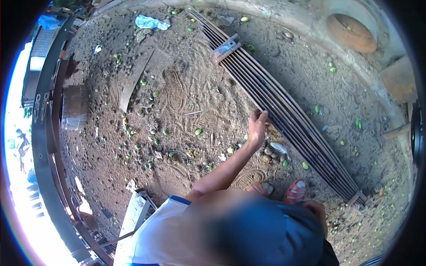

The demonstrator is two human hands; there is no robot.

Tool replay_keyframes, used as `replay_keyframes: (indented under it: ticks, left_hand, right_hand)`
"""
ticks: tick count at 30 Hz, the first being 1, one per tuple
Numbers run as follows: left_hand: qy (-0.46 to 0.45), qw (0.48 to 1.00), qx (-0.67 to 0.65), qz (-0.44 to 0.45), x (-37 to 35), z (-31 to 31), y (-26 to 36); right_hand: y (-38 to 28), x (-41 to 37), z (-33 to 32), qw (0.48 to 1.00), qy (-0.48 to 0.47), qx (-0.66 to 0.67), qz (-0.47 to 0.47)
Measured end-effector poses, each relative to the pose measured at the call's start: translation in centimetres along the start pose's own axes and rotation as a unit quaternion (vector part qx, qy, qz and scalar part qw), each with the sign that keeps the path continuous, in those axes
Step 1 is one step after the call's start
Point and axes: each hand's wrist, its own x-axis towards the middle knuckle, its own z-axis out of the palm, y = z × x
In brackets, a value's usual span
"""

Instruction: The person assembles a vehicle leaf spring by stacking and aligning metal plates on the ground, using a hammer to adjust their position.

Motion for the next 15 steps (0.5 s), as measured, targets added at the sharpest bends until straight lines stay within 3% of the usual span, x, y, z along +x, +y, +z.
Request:
replay_keyframes:
  ticks: [2,8,10,11,13,15]
  left_hand:
    - [-0.016,1.000,-0.012,-0.010,0.1,-0.1,0.5]
    - [-0.032,0.997,-0.058,-0.037,0.3,-0.4,1.8]
    - [-0.030,0.996,-0.070,-0.049,0.1,-0.4,1.7]
    - [-0.041,0.996,-0.061,-0.059,-0.3,-0.3,1.9]
    - [-0.064,0.994,-0.041,-0.078,-1.0,0.1,2.3]
    - [-0.069,0.994,-0.042,-0.080,-1.5,0.3,1.6]
  right_hand:
    - [-2.0,3.1,0.8,0.997,-0.053,-0.019,-0.053]
    - [0.8,9.8,0.8,0.993,-0.112,-0.029,-0.011]
    - [3.0,12.5,0.5,0.990,-0.061,0.109,0.061]
    - [4.1,13.3,0.0,0.990,-0.066,0.107,0.061]
    - [6.5,14.7,-1.7,0.938,0.023,0.339,0.063]
    - [8.5,15.5,-2.6,0.929,0.014,0.362,0.075]
